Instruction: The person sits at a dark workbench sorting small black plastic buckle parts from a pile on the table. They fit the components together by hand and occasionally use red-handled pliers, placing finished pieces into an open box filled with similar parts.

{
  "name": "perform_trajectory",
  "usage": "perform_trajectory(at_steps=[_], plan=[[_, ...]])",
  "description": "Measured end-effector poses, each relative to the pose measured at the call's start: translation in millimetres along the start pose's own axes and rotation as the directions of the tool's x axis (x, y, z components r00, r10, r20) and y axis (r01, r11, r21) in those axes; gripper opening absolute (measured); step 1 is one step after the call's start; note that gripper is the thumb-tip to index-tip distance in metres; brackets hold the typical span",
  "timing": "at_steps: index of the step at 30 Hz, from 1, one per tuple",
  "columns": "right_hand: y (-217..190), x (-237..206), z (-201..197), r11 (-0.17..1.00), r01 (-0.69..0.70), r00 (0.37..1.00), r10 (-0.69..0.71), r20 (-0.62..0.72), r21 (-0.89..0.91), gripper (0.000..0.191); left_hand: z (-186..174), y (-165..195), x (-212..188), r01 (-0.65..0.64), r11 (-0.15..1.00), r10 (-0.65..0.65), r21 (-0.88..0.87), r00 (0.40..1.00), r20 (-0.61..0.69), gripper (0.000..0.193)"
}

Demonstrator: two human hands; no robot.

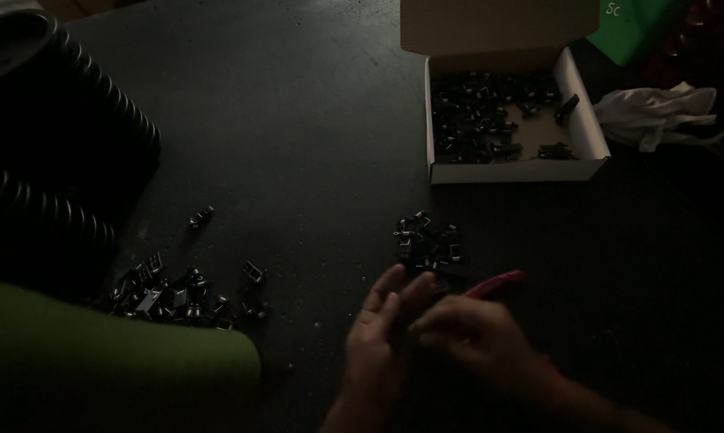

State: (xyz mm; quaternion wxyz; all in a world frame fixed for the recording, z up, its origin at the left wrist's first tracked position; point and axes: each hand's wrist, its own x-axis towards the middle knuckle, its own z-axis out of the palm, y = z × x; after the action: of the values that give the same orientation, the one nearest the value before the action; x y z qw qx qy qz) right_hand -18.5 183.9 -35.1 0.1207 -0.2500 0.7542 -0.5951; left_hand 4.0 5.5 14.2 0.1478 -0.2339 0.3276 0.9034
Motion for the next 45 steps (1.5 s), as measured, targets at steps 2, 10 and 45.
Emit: perform_trajectory(at_steps=[2,10,45], plan=[[2,-4,5,1.000,0.010,0.999,-0.009,0.034,-0.030,0.010,-3,-11,-1,-0.062,0.991,0.055,0.115,0.996,0.065,0.051],[14,-9,8,0.983,0.181,0.984,-0.181,-0.006,0.031,0.015,-28,-37,11,-0.408,0.766,0.414,0.498,0.904,0.103,0.036],[-11,12,-25,0.776,-0.478,0.842,0.538,-0.036,0.412,0.017,-26,-5,4,-0.644,-0.118,0.752,0.756,0.439,0.492,0.015]])
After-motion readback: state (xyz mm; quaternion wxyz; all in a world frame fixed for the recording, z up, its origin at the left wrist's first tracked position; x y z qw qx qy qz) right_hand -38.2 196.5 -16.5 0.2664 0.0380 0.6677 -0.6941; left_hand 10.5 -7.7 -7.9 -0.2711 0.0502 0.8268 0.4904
